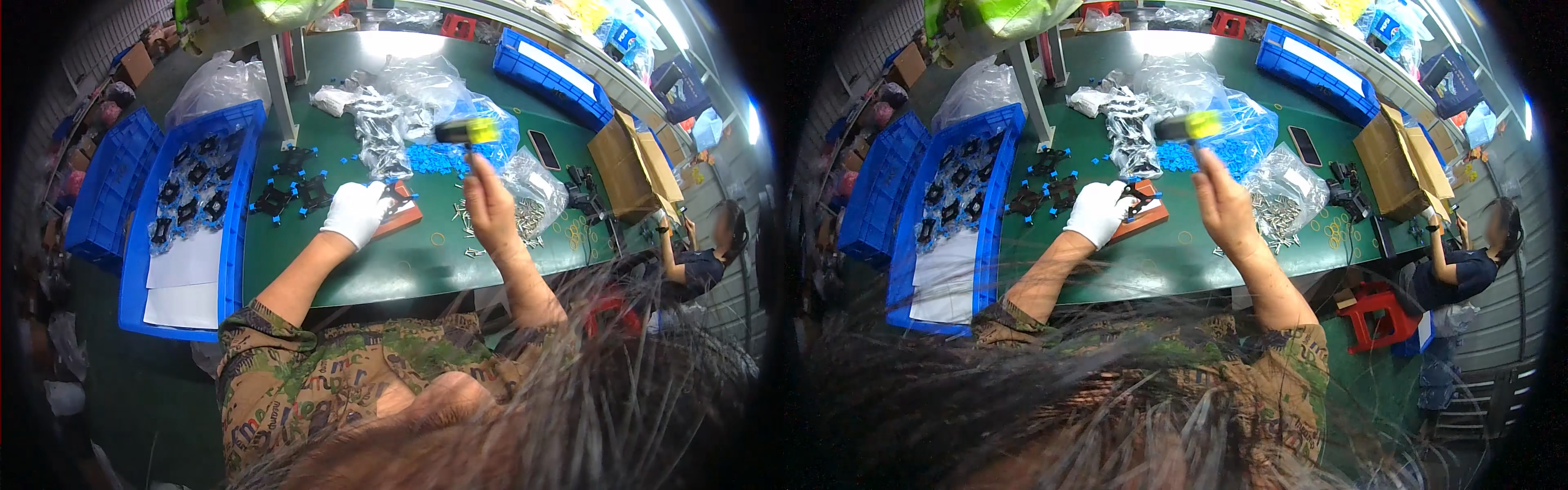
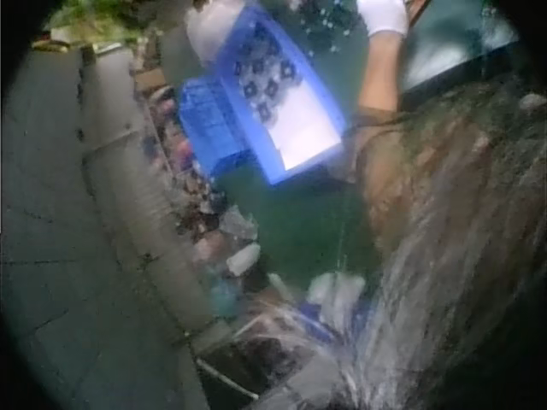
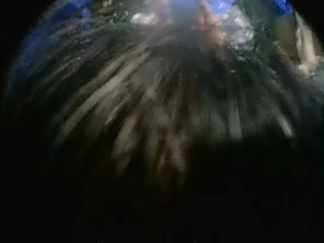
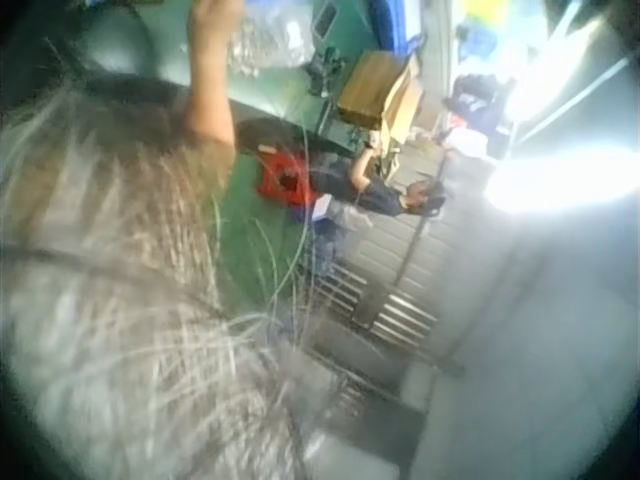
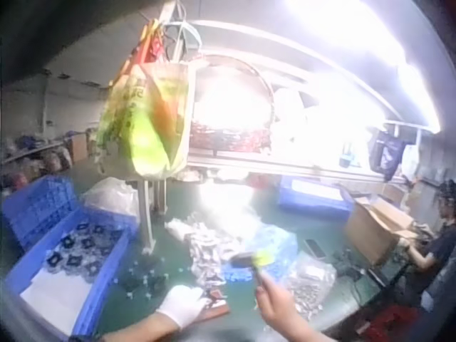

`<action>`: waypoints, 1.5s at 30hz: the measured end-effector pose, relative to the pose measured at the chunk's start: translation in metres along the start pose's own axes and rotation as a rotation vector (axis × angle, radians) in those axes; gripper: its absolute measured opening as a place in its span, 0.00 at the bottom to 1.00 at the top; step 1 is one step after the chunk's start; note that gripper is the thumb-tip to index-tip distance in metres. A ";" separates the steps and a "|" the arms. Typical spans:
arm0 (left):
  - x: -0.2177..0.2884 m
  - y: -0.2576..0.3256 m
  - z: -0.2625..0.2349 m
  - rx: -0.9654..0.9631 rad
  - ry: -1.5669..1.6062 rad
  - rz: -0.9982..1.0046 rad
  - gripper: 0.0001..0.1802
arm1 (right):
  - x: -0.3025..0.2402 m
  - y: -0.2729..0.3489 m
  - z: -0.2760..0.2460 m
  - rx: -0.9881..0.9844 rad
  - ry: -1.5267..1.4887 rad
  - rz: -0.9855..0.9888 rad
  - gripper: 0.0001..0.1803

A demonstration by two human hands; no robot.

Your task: The person assembles small black plastic frames with blue plastic pieces and metal pins. They use a hammer to tap the pins into place, then place the assembled units into a blue crate. The person also handles clear plastic bags and organizes components on the green workbench.

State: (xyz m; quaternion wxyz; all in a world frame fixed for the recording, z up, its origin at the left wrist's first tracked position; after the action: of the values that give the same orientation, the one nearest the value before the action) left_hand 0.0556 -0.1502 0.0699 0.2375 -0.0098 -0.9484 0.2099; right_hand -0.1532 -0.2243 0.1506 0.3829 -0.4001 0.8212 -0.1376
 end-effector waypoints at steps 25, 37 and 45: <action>-0.095 0.143 -0.083 -0.062 0.087 -0.690 0.26 | 0.037 0.074 0.059 -0.777 0.277 -0.308 0.17; -0.132 0.082 -0.068 0.121 -0.128 -0.475 0.16 | 0.039 0.065 0.067 -0.516 0.370 -0.341 0.14; -0.063 0.089 -0.087 0.509 -0.076 -0.024 0.06 | 0.050 -0.034 0.083 -0.190 0.357 -0.194 0.14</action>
State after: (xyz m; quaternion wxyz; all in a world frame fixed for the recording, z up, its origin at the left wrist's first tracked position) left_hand 0.1440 -0.0427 0.0754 0.1989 0.0696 -0.8732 0.4394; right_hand -0.0919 -0.2778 0.0871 0.1770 -0.4811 0.8428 -0.1643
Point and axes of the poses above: each hand's wrist, its own y-axis away from the middle knuckle, its own z-axis out of the palm, x = y × z, the point moved 6 cm from there along -y, towards the middle knuckle, and after that the axes turned 12 degrees about y, right-handed, at the moved point
